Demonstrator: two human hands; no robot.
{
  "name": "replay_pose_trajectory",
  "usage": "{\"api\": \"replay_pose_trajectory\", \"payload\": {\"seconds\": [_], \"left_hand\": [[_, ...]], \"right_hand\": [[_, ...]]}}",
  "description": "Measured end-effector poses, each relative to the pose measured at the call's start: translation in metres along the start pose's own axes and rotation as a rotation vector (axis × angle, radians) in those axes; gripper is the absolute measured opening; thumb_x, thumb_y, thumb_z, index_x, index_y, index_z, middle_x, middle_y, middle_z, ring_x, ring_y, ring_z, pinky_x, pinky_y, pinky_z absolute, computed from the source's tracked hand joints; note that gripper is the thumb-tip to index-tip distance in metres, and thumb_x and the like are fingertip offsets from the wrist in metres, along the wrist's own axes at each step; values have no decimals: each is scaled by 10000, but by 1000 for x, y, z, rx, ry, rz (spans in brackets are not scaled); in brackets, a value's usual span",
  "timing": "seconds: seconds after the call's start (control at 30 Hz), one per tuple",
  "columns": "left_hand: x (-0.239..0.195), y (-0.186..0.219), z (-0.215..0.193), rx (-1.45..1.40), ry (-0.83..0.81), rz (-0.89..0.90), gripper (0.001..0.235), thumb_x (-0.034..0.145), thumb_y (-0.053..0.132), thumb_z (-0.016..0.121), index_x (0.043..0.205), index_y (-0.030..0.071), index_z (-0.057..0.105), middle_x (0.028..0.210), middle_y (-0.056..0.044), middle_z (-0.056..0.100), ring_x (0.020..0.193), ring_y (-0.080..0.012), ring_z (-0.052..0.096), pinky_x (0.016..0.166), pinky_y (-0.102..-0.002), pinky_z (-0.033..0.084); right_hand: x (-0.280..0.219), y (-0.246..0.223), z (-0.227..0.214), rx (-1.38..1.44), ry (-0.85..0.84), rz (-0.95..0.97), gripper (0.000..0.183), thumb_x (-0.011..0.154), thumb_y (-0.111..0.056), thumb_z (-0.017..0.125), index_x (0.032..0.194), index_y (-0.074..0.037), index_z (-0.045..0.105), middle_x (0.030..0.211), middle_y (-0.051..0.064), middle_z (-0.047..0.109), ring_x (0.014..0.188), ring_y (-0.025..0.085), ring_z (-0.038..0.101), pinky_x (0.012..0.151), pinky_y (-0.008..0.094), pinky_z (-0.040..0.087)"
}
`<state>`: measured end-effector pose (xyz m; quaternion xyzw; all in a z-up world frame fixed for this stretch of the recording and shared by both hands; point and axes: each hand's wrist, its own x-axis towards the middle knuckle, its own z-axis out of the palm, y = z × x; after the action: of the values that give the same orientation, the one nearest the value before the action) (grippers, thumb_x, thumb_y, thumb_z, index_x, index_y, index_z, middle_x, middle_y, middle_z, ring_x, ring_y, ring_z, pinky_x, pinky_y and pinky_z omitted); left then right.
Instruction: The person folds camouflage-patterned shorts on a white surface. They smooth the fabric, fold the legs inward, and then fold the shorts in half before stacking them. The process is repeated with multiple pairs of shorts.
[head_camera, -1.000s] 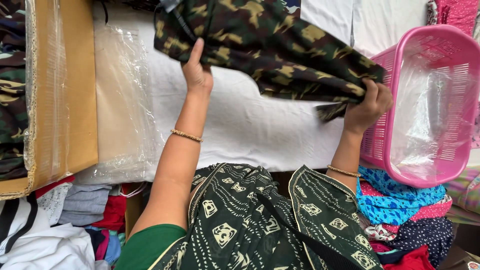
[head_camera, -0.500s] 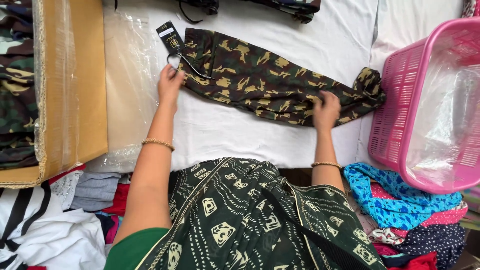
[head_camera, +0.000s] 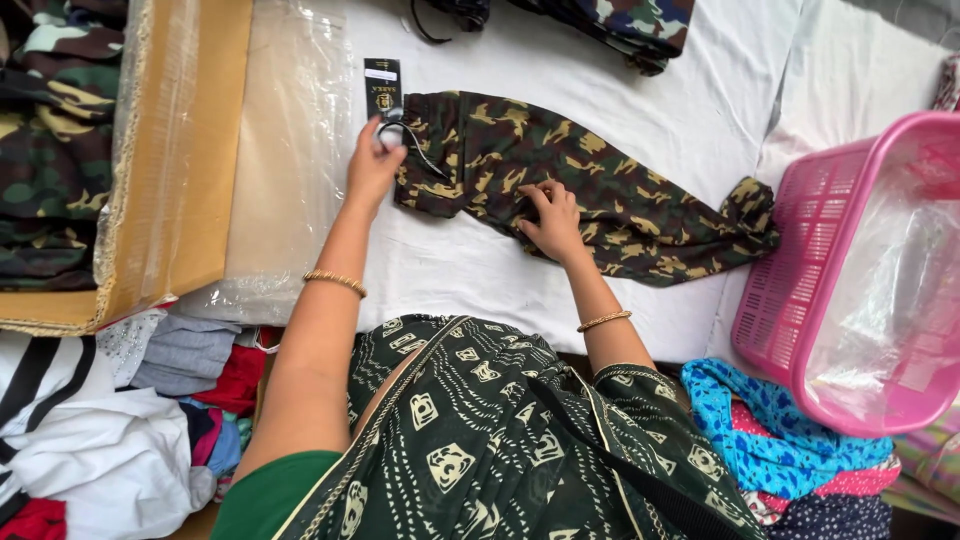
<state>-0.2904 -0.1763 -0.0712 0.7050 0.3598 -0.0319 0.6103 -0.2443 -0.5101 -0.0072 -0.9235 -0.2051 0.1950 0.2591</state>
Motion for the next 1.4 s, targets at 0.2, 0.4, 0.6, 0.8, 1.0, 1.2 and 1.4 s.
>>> {"api": "replay_pose_trajectory", "payload": {"seconds": [0.2,0.4,0.6,0.8,1.0,1.2,1.4], "left_hand": [[60,18,24,-328,-116,109,644,931,24,710,1503,162,448,1416,-49,468,1227,-123,458,995,-300,421],[47,28,-33,-119,677,178,510,904,-9,674,1367,202,637,1532,-147,440,1341,-295,569,1064,-316,585],[-5,77,-9,182,676,299,647,976,77,659,1560,191,405,1654,-275,163,1536,-448,181,1209,-557,247],[41,64,48,676,248,635,734,755,-56,641,1481,35,581,1524,-200,434,1468,-363,250,1168,-602,82],[-25,62,42,596,-40,900,245,867,-37,677,1053,111,738,1140,-117,646,1146,-337,555,1072,-491,412],[-33,45,29,17,-454,625,76,942,143,736,1010,112,749,1016,-74,711,953,-265,704,838,-407,561],[56,28,44,423,154,613,603,823,251,862,1303,-5,602,1165,-231,616,1045,-438,575,863,-476,477]], "right_hand": [[9,-6,6,-200,-86,159,606,818,-239,835,1357,-268,561,1390,59,414,1294,312,398,1057,509,357],[6,1,11,-202,-48,146,598,807,-243,850,1335,-268,571,1385,68,424,1295,320,402,1042,512,357],[14,-2,13,-190,-54,180,612,790,-245,859,1324,-266,562,1383,65,424,1289,314,407,1051,501,365],[12,-5,10,-225,-63,188,621,797,-239,857,1338,-255,552,1387,68,429,1292,315,409,1046,503,365],[19,-50,-9,32,57,93,631,853,-221,827,1407,-218,525,1468,103,425,1357,347,391,1100,470,372],[25,-78,19,-106,245,-340,499,745,-24,776,1216,-150,670,1293,82,614,1277,300,542,1140,495,350],[10,-100,26,4,43,-342,336,820,-4,707,1139,-107,713,1069,88,714,1075,305,648,963,408,488]]}}
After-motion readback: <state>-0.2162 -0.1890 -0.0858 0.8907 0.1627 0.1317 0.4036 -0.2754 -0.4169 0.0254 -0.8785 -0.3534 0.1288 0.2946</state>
